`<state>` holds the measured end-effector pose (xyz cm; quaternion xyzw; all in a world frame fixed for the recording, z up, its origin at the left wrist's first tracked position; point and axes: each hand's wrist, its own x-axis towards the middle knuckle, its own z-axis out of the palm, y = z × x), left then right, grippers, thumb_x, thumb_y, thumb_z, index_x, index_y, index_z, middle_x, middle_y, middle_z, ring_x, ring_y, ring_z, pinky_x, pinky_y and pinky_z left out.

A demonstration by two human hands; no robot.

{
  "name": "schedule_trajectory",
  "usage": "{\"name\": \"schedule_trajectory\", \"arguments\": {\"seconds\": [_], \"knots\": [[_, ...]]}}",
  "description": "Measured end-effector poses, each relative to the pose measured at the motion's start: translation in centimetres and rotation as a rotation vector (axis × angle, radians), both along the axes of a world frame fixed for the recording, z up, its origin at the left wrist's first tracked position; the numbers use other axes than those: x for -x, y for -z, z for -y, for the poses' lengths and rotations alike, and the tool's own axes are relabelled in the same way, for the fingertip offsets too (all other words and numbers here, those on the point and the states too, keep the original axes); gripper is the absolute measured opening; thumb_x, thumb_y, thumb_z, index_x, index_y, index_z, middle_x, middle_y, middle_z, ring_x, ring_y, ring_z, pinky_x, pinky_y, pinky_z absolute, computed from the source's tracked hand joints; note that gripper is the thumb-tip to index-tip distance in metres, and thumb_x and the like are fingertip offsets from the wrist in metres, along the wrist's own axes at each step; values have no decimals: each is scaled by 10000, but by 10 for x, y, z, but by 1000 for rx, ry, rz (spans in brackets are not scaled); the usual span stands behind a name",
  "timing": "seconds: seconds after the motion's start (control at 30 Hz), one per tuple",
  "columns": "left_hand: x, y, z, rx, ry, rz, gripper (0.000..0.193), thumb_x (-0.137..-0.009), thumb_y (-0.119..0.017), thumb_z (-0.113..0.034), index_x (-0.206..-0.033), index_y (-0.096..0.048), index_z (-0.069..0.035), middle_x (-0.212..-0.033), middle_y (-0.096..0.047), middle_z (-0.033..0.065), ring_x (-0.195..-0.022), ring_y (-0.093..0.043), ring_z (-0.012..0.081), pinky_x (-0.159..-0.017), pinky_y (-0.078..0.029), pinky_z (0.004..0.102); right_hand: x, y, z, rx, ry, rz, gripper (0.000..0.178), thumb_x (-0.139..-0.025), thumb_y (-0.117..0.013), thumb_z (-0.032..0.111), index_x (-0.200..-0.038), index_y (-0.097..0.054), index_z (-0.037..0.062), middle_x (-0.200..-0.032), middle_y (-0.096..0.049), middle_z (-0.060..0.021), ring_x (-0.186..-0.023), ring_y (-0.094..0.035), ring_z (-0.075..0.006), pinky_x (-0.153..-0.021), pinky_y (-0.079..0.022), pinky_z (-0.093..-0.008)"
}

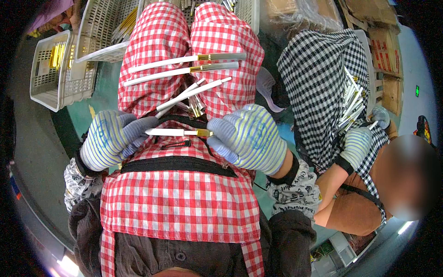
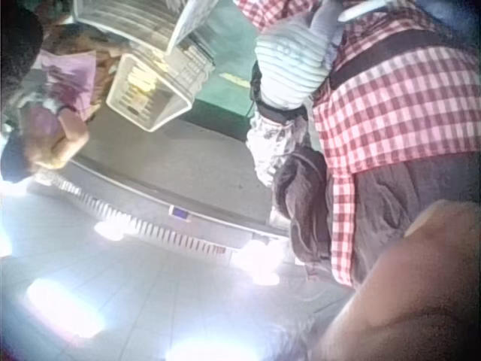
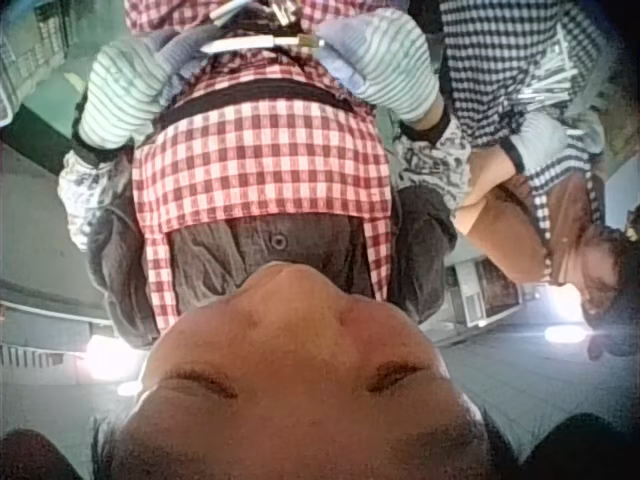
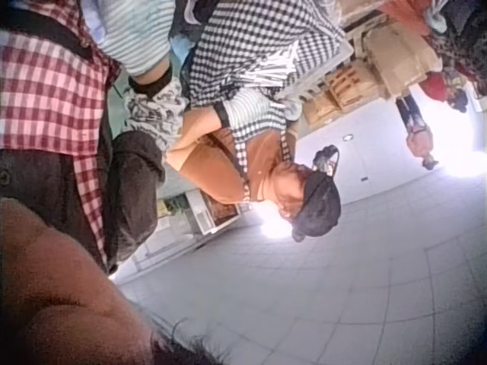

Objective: Assembling small plastic tubes with metal tips in a manufacturing facility.

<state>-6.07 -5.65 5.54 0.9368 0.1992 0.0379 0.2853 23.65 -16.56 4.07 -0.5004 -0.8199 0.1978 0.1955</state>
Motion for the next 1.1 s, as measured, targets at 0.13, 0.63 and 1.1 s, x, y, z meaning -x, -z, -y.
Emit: {"name": "schedule_trajectory", "arguments": {"seconds": [0.13, 0.63, 1.1], "knots": [[-7, 1, 0, -22, 25, 25, 478, -746, -707, -118, -1212, -622, -56, -659, -601, 95, -535, -600, 280, -481, -450, 396, 1, -1, -3, 19, -21, 16, 261, -811, -721, 304, -941, -669, 83, -678, -626, -55, -613, -597, -232, -635, -437, -390], [5, 12, 13, 7, 73, 11, 380, -775, -671, -156, -1134, -625, -41, -614, -570, 47, -509, -585, 244, -462, -437, 390, 14, 5, -3, 306, -51, -228, 289, -875, -667, 305, -901, -694, 18, -596, -596, -140, -534, -602, -312, -522, -451, -422], [6, 2, 16, -136, 194, -4, 417, -723, -677, -188, -1087, -643, 10, -664, -599, 53, -507, -599, 220, -431, -450, 365, 24, 1, -2, 547, -135, -270, 263, -954, -544, 291, -920, -663, 58, -749, -626, -157, -654, -639, -338, -604, -489, -426]]}}
